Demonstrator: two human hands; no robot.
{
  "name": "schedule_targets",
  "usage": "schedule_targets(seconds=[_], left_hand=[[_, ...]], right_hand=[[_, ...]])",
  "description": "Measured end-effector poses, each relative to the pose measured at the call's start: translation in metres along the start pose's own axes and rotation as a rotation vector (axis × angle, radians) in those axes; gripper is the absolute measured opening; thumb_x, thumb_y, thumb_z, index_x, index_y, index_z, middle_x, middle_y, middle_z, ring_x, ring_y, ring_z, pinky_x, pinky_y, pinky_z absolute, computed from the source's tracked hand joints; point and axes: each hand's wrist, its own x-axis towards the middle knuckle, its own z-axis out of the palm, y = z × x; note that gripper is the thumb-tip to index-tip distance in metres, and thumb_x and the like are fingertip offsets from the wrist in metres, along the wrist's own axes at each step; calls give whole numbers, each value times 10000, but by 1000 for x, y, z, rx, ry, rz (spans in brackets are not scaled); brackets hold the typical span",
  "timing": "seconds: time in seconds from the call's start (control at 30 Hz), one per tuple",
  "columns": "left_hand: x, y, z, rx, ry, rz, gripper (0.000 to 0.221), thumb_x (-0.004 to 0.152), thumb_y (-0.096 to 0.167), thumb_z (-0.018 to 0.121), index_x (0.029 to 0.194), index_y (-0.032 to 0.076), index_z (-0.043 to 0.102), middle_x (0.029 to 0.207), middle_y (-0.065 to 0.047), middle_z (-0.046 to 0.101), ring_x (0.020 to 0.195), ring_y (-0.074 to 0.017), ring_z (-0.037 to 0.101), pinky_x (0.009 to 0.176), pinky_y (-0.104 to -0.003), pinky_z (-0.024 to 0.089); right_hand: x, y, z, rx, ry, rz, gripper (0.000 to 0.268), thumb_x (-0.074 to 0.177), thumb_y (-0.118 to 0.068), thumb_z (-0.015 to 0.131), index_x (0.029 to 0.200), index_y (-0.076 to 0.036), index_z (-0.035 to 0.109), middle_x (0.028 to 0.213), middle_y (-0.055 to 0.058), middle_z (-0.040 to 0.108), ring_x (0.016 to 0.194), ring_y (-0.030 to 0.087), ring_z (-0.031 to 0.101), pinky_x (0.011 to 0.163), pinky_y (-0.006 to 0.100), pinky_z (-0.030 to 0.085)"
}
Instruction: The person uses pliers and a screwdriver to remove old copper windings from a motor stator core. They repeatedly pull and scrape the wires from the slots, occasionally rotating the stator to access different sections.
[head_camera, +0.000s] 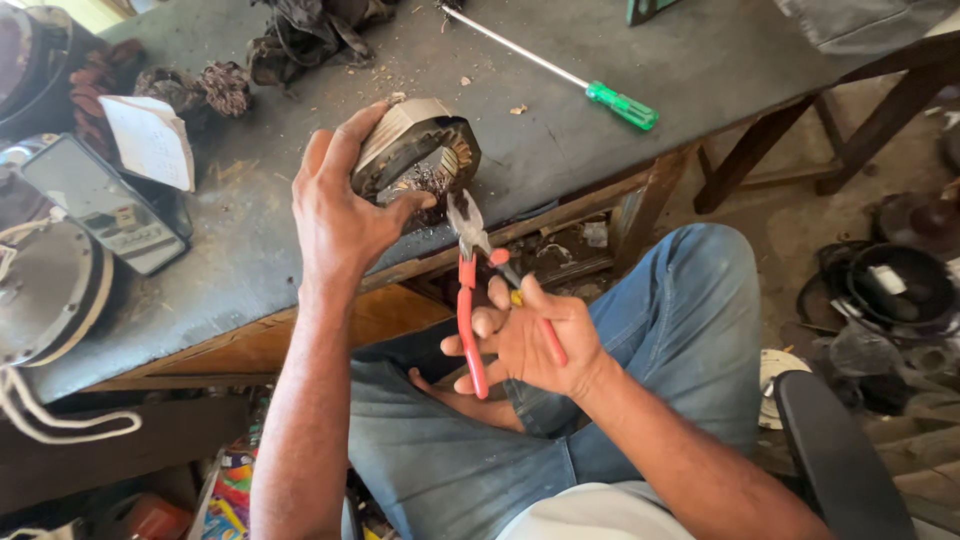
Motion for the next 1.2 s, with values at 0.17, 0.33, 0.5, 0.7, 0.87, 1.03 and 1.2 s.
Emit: schedule_targets(seconds=[0.17, 0.33, 0.5, 0.7, 0.87, 1.03, 1.2], left_hand=[[-14, -1, 4, -38, 50, 55, 802, 664, 123, 963, 1393, 95, 629, 1082, -118, 648, 977, -277, 683, 884, -384, 572], [-32, -9, 9, -4, 150, 147, 677, 788, 143, 957, 1377, 58, 633, 1064, -129, 658, 922, -271, 664, 845, -372, 556], [-39, -13, 15, -15, 188, 102, 615, 762, 26, 764, 1367, 49, 656, 974, -112, 616, 798, -231, 616, 763, -325, 526], [-33, -8, 20, -3, 159, 87, 586, 780, 33, 750, 1360, 41, 672, 949, -91, 604, 789, -203, 595, 732, -302, 512], [-28, -7, 19, -18, 134, 80, 577, 757, 36, 753, 1330, 41, 687, 913, -84, 586, 774, -202, 567, 726, -319, 489], [-29, -3, 17, -11, 138, 64, 564, 768, 42, 744, 1328, 51, 684, 913, -80, 576, 773, -195, 572, 698, -306, 492], [-23, -4, 14, 4, 102, 56, 568, 771, 54, 751, 1336, 53, 684, 921, -89, 596, 777, -208, 594, 733, -338, 498]], right_hand=[[4, -2, 5, 135, 23, 23, 371, 1137, -416, 452, 1166, -67, 574, 1152, 173, 660, 1390, 520, 490, 1039, 819, 380], [-8, -8, 11, 167, 122, 110, 361, 1105, -416, 459, 1144, -78, 580, 1147, 167, 677, 1369, 531, 499, 1012, 823, 377], [-8, -20, 8, 118, 185, 137, 351, 1091, -424, 476, 1144, -93, 577, 1102, 158, 671, 1310, 517, 533, 978, 803, 417], [1, -10, 11, 141, 203, 84, 359, 1123, -396, 518, 1288, -78, 542, 1069, 144, 630, 1129, 443, 633, 892, 666, 538], [7, -8, 21, 97, 334, 141, 628, 986, -433, 570, 1506, -98, 464, 1186, 247, 627, 984, 350, 643, 803, 529, 557], [9, 0, 18, 204, 216, 172, 594, 995, -342, 604, 1509, -81, 460, 1013, 136, 576, 887, 253, 592, 775, 427, 516], [11, 26, -19, -139, 374, 89, 351, 1021, -170, 629, 1330, -78, 491, 876, 77, 519, 671, 146, 532, 584, 323, 455]])
